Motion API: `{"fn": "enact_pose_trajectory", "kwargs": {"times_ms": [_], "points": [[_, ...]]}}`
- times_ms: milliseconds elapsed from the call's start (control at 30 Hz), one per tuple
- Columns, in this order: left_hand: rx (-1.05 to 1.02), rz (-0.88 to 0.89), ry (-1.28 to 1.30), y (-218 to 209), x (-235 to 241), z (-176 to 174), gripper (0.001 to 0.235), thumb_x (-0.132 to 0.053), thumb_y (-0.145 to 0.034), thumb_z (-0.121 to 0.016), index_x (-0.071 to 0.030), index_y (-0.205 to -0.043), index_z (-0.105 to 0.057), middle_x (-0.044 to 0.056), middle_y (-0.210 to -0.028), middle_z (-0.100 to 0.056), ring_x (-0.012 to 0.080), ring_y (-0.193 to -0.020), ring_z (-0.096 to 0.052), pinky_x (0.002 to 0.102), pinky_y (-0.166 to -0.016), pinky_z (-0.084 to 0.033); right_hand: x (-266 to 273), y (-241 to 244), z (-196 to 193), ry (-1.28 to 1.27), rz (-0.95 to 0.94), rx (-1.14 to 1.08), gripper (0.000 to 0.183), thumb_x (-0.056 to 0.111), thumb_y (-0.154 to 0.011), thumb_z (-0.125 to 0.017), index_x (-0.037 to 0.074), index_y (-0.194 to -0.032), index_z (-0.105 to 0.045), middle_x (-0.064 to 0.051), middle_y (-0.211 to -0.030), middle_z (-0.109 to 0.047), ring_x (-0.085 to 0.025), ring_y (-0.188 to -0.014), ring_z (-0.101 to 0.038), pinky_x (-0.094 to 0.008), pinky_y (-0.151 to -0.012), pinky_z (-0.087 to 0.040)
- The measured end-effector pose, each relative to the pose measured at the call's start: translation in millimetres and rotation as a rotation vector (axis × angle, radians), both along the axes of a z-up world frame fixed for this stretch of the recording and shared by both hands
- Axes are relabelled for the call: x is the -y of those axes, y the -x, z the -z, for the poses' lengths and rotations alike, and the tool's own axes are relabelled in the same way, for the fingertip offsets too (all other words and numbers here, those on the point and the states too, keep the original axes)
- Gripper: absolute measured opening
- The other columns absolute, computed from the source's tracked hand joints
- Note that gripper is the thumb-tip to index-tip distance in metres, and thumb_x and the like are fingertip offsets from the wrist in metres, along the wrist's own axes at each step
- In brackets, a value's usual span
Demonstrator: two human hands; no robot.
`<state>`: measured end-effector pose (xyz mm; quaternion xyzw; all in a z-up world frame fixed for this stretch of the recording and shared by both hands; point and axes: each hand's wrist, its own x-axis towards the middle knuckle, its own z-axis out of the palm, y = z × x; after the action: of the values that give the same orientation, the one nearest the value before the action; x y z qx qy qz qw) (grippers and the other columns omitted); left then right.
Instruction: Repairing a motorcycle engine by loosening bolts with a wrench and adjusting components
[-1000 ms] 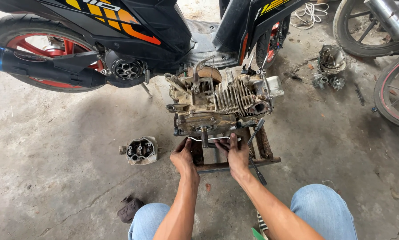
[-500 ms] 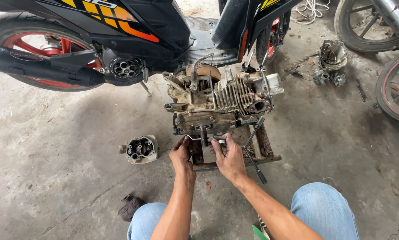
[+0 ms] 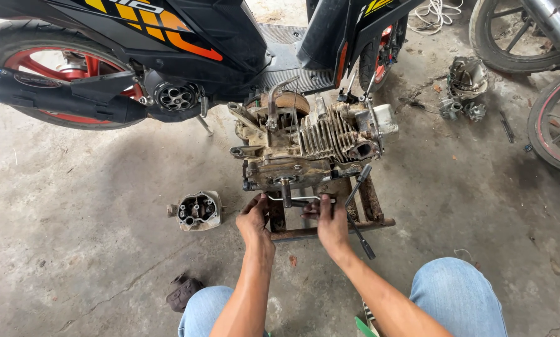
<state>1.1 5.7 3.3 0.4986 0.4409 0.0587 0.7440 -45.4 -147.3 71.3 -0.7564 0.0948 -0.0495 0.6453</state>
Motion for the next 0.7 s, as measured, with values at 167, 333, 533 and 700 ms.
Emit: {"fn": "enact_pose_trajectory", "kwargs": {"times_ms": [167, 333, 533, 700], "points": [[0.020, -0.043, -0.064, 9.0, 11.9, -30.3, 0.033, -0.011, -0.077, -0.086, 0.001, -0.106, -0.076, 0.025, -0.085, -0.073, 0.0351, -0.082, -0.075, 0.044, -0.077, -0.056, 20.0, -12.7, 65.8, -0.768, 0.326, -0.308, 0.023, 0.014, -0.110, -0.039, -0.005, -0.121, -0.042, -0.014, -0.093, -0.057, -0.036, -0.090, -0.072, -0.055, -0.085, -0.065], [0.026, -0.061, -0.107, 13.1, 16.6, -52.7, 0.030, -0.014, -0.079, -0.086, -0.001, -0.104, -0.077, 0.023, -0.088, -0.075, 0.0346, -0.087, -0.076, 0.046, -0.087, -0.054, 25.0, -22.6, 74.1, -0.872, 0.351, -0.356, 0.016, 0.003, -0.107, -0.039, -0.007, -0.118, -0.038, -0.022, -0.100, -0.058, -0.045, -0.098, -0.070, -0.059, -0.091, -0.062], [0.074, -0.027, -0.086, 9.4, 8.8, -31.3, 0.033, -0.011, -0.077, -0.087, 0.002, -0.105, -0.077, 0.026, -0.088, -0.073, 0.0343, -0.089, -0.075, 0.044, -0.094, -0.052, 24.8, -28.3, 45.4, -0.777, 0.342, -0.337, 0.019, 0.001, -0.105, -0.038, -0.009, -0.122, -0.038, -0.026, -0.104, -0.058, -0.047, -0.101, -0.070, -0.060, -0.093, -0.062], [0.049, -0.018, -0.130, 5.7, 7.0, -28.7, 0.030, -0.011, -0.075, -0.086, -0.002, -0.103, -0.078, 0.022, -0.084, -0.073, 0.0302, -0.085, -0.076, 0.041, -0.091, -0.054, 30.4, -35.2, 50.3, -0.709, 0.321, -0.357, 0.023, 0.001, -0.104, -0.040, -0.011, -0.124, -0.041, -0.030, -0.103, -0.061, -0.048, -0.099, -0.071, -0.059, -0.090, -0.063]]}}
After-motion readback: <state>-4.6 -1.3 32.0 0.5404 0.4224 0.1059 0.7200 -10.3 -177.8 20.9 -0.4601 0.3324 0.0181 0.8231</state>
